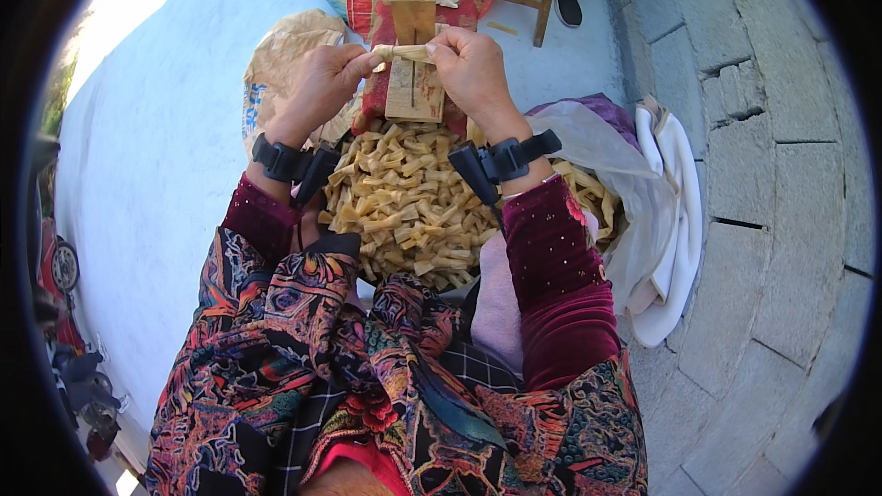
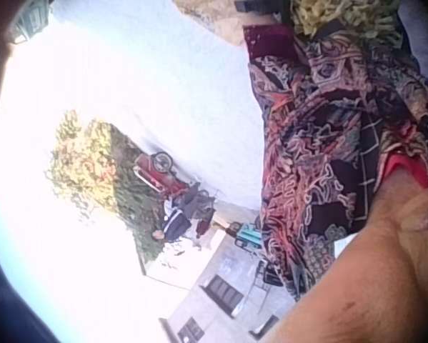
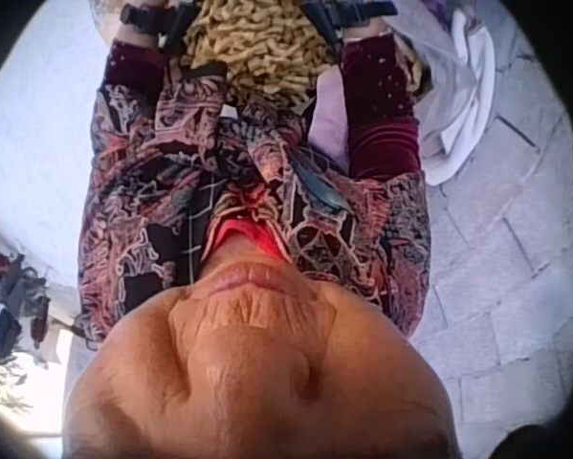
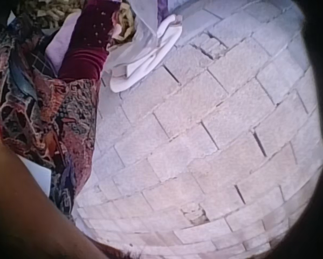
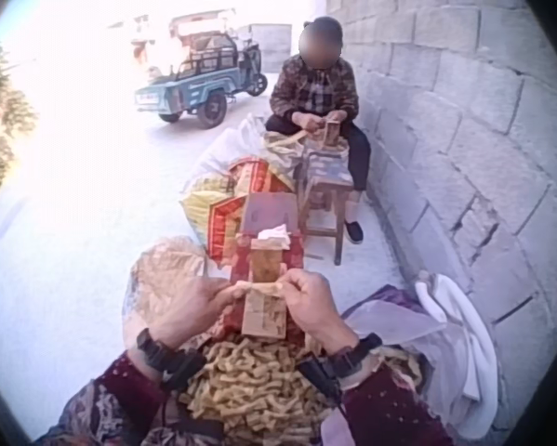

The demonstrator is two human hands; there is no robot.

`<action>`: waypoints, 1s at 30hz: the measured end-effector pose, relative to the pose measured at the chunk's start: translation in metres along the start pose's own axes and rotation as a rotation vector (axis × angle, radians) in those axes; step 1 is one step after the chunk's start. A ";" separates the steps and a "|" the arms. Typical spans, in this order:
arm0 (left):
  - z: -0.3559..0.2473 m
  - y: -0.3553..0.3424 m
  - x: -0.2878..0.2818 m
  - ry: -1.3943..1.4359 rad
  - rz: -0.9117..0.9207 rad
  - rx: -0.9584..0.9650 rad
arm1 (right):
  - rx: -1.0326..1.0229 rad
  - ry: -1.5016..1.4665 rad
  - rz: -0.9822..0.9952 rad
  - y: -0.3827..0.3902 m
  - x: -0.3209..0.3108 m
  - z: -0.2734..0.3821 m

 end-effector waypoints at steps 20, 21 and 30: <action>-0.023 0.015 0.001 0.033 0.003 0.119 | 0.245 -0.256 0.119 0.021 -0.029 0.016; -0.030 0.016 0.001 0.051 0.017 0.169 | 0.348 -0.339 0.176 0.027 -0.028 0.017; -0.044 0.022 0.013 -0.120 0.016 0.356 | 0.407 -0.342 0.530 0.056 -0.003 0.022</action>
Point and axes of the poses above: each hand's wrist, its own y-axis away from the middle knuckle, its own x-axis out of the palm, z = x × y, the point moved 5 cm from there along -y, towards the middle knuckle, and after that the axes turned 11 degrees about x, right-handed, at the moved point
